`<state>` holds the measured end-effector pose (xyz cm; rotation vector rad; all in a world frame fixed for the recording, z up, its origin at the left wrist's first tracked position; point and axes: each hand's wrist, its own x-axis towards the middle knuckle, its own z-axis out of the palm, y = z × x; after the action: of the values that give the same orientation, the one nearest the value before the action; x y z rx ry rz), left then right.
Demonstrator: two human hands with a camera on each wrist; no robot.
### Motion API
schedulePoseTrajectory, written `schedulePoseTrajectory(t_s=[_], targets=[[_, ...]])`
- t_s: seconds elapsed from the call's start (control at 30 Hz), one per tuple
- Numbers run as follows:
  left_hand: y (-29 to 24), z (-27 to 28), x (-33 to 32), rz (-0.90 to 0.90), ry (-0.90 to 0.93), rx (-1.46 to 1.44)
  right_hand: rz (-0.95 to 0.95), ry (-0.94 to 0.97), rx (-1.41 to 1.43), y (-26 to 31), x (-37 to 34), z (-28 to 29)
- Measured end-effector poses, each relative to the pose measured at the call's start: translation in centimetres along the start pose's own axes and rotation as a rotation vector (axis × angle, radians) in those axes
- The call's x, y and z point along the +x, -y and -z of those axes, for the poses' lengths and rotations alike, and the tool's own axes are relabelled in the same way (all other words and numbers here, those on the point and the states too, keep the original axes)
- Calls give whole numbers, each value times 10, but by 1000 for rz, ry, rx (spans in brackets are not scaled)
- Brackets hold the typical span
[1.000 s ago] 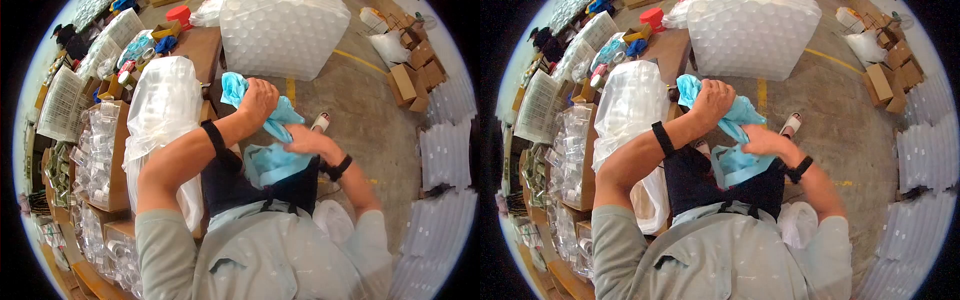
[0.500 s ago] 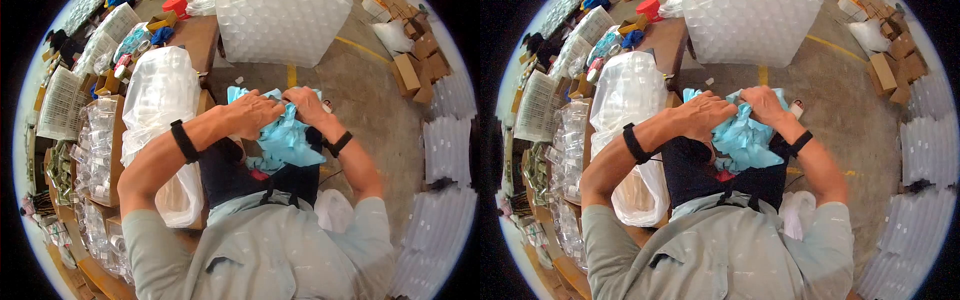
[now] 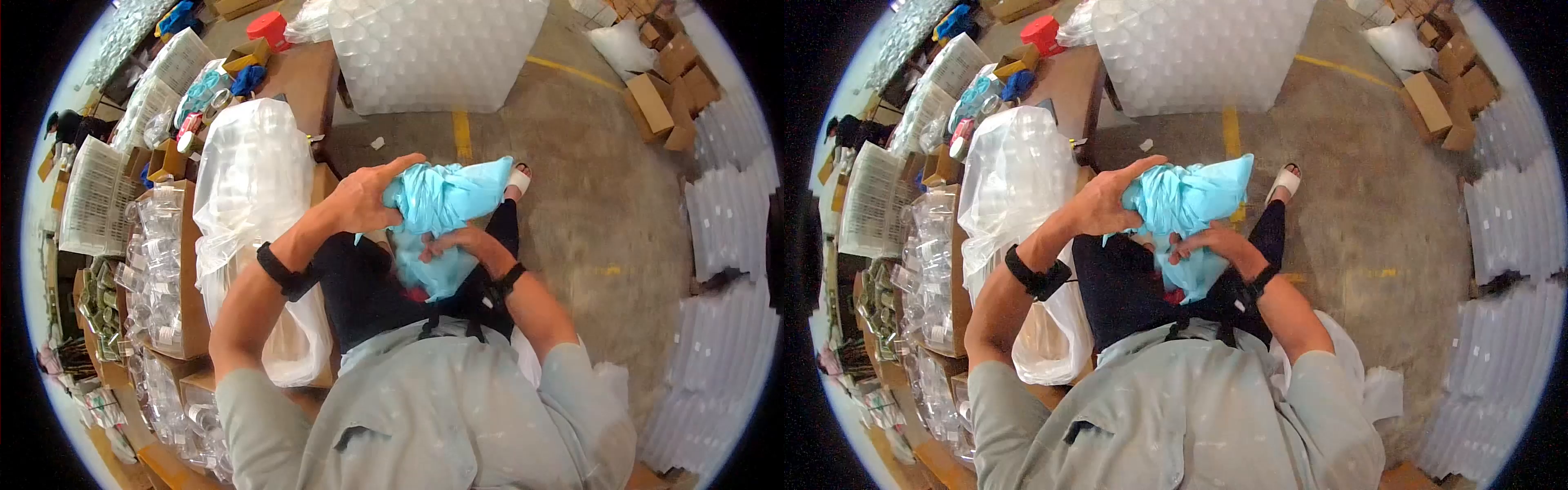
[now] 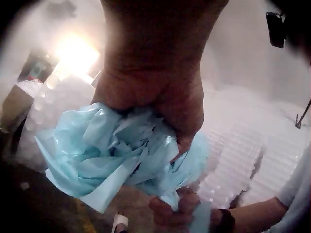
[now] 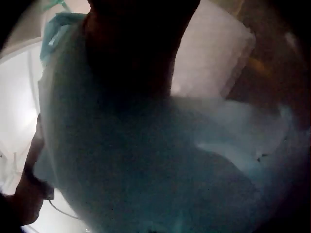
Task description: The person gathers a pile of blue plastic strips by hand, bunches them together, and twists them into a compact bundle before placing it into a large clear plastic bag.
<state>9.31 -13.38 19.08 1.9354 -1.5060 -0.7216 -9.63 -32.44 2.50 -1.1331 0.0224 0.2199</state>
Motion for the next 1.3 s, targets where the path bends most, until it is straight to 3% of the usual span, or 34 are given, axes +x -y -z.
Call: schedulePoseTrajectory(t_s=[0.13, 0.23, 0.37, 0.43, 0.5, 0.57, 0.67, 0.73, 0.9, 1.0, 1.03, 1.1, 1.13, 1.17, 1.23, 1.3], targets=[[19, -9, 1, -86, -126, 82, -51, -120, 324, 18, -13, -40], [14, -15, 4, -66, -180, 212, -51, -80, 464, 7, -12, -37], [7, -20, 12, 1, -200, 397, -15, -49, 410, 0, -5, -34], [7, -23, 15, 9, -212, 460, -37, -138, 575, -2, -6, -39], [13, -26, 22, -31, -335, 599, -21, -107, 625, -11, -5, -32], [15, -24, 28, -9, -334, 626, -7, -79, 674, -11, -5, -28], [19, -22, 33, -8, -338, 732, -13, -41, 516, -13, -3, -23], [21, -24, 32, -8, -333, 760, -189, -103, 267, -9, -3, -16], [19, -26, 31, 32, -329, 857, -341, -161, -29, 44, -8, -15], [19, -25, 34, 21, -336, 911, -330, 74, -772, 91, 1, -6], [16, -24, 36, 54, -300, 934, -331, 75, -769, 100, 4, -5], [11, -23, 40, 85, -260, 959, -185, 186, -1286, 112, 10, 0], [8, -23, 41, 97, -219, 978, -187, 134, -1569, 115, 9, -2], [7, -23, 42, 108, -177, 996, -187, 134, -1564, 125, 11, -9], [7, -23, 41, 100, -154, 1021, -191, 110, -1927, 143, 19, -22], [8, -21, 38, 89, -129, 1046, -158, 97, -2002, 141, 19, -19]])
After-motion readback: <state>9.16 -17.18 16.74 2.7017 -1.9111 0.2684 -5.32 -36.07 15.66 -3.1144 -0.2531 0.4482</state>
